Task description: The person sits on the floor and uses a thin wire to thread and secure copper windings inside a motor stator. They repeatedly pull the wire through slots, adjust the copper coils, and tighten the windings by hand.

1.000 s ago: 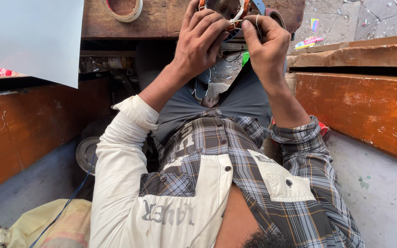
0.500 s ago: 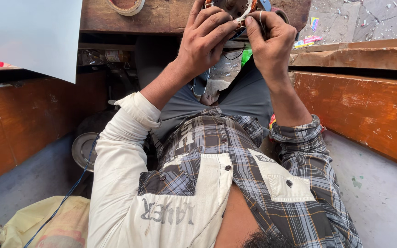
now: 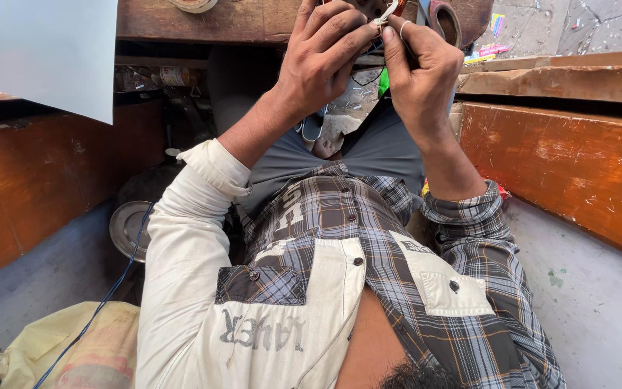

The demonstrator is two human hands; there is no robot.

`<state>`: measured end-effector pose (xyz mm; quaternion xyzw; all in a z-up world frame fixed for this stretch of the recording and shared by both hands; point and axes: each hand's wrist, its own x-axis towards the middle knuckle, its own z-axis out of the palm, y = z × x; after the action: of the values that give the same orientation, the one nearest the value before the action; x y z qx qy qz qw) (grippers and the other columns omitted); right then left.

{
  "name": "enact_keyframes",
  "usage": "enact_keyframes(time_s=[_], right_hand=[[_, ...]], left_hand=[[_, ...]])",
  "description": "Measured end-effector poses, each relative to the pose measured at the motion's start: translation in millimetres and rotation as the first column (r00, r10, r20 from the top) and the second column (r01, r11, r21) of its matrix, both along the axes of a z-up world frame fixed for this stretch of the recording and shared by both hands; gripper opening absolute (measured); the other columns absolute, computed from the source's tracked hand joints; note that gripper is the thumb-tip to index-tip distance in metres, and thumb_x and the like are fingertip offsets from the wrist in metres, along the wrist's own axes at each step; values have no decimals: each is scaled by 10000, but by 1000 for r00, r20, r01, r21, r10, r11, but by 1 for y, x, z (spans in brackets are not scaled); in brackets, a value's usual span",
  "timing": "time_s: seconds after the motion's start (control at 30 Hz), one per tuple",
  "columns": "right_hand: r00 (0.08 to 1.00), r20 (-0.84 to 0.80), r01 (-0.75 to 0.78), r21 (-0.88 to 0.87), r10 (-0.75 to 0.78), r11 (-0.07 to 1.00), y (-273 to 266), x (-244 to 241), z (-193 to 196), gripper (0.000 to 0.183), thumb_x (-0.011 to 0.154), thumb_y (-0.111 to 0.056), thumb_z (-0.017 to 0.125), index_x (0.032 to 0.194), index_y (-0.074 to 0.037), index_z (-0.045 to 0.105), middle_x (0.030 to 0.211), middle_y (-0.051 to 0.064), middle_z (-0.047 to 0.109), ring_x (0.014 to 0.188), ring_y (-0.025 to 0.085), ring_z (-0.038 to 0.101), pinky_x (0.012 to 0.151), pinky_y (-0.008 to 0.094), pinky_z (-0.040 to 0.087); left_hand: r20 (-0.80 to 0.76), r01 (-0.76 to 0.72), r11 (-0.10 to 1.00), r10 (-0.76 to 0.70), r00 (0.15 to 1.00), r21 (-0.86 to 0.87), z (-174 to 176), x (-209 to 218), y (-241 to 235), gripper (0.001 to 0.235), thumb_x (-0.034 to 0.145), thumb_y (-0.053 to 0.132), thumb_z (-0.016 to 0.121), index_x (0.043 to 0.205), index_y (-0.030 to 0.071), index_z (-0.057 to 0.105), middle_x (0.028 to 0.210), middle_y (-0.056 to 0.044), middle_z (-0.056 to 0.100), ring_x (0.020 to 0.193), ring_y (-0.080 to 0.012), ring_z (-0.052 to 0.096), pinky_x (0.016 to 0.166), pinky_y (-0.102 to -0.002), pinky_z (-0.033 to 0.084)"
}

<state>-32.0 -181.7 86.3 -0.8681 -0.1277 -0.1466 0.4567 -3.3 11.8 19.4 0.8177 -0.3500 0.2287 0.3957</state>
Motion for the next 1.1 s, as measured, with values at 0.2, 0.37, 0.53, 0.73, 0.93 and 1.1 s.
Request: enact_keyframes(time_s=[0.2,0.37,0.53,0.73,0.93,1.1], right_hand=[[1000,-1,-17,-80,17,997,0,-2,5,163,1079,-6,720,1225,63,737,885,154,714,762,198,697,672,329,519],[1000,8,-4,-110,5,994,0,-5,9,152,1087,-13,714,1226,49,723,915,155,705,795,218,697,718,354,534],[996,44,91,-201,-84,975,9,-14,13,136,1041,-55,775,1130,28,716,884,157,697,729,227,692,654,360,543],[991,100,115,-286,-90,951,14,-12,8,68,1070,-51,776,1086,-15,720,925,124,728,802,229,721,713,359,564],[997,-30,70,-88,-73,994,16,1,4,121,1021,-34,774,1015,39,678,819,93,693,684,136,672,629,308,534],[996,-68,60,-51,-63,997,12,-11,0,95,1032,-36,765,1068,35,713,834,89,711,690,121,678,626,291,524]], left_hand=[[-4,-44,999,44,999,-3,2,-2,-3,390,997,53,713,1380,59,642,1307,-62,624,1302,-260,559,1165,-526,401],[-33,-25,999,24,999,-25,8,-2,-2,332,1010,71,751,1330,79,664,1269,-56,644,1249,-254,582,1120,-482,444],[-48,-40,998,38,998,-45,17,-1,-1,332,975,70,764,1295,79,678,1217,-58,654,1199,-260,596,1087,-464,453],[-60,-37,998,33,998,-55,20,-2,-3,297,997,86,771,1280,82,683,1205,-53,658,1185,-254,604,1089,-456,457],[-74,-43,998,39,996,-55,20,-3,-2,314,962,72,759,1266,71,681,1209,-66,657,1190,-269,600,1093,-466,449],[-67,-37,998,34,997,-53,19,-1,-2,306,973,72,767,1269,76,688,1204,-59,656,1189,-261,602,1090,-461,446]])
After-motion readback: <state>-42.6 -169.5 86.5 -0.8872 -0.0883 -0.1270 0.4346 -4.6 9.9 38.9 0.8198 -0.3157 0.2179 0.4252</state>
